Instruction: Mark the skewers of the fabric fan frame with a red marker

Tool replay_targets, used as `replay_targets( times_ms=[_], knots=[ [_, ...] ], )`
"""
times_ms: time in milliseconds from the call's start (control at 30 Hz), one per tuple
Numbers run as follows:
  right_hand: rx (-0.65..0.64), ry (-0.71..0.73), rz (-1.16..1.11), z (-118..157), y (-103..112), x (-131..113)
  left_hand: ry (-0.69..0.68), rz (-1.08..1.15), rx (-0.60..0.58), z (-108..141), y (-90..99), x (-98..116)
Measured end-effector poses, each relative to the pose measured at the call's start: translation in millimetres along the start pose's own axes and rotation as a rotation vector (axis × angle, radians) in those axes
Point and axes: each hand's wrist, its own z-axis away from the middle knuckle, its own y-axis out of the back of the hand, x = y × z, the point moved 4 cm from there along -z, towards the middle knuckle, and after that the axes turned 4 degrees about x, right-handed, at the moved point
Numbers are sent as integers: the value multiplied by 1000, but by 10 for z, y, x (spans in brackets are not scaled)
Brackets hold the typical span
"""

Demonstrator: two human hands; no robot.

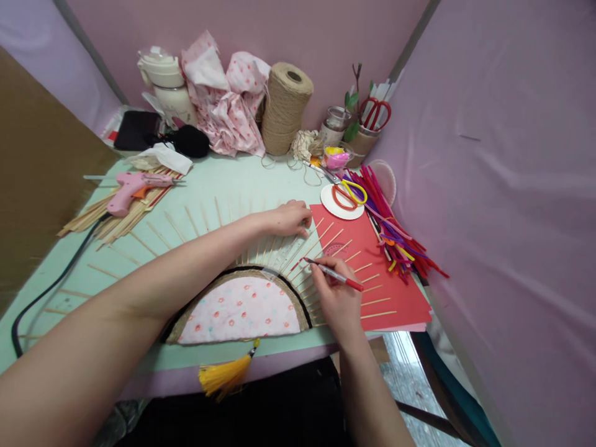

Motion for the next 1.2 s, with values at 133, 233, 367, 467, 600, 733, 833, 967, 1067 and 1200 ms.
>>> replay_targets(
  times_ms=[133,233,367,467,600,733,833,967,1067,1200],
  knots=[
    [-31,44,19,-66,27,-93,-9,-7,-3,-1,2,8],
    [-91,-2,-43,-124,-60,-61,-12,5,8,-10,-7,-5],
    [-127,-45,-96,-156,-171,-2,-8,0,22,-19,-22,-20],
    [-138,-47,-108,-153,-201,14,-8,-22,17,-9,-11,-2],
    [-149,-54,-109,-151,-213,24,14,-23,-5,10,17,31],
    [-148,-61,-101,-154,-219,23,4,-22,2,12,24,40],
    [-150,-59,-100,-153,-221,24,3,-21,0,8,15,31],
    [-152,-58,-94,-150,-222,33,14,-6,-9,11,16,36],
    [-150,-56,-90,-146,-221,37,25,2,-12,17,23,43],
    [-155,-67,-97,-133,-221,43,22,1,-6,14,19,35]
  ],
)
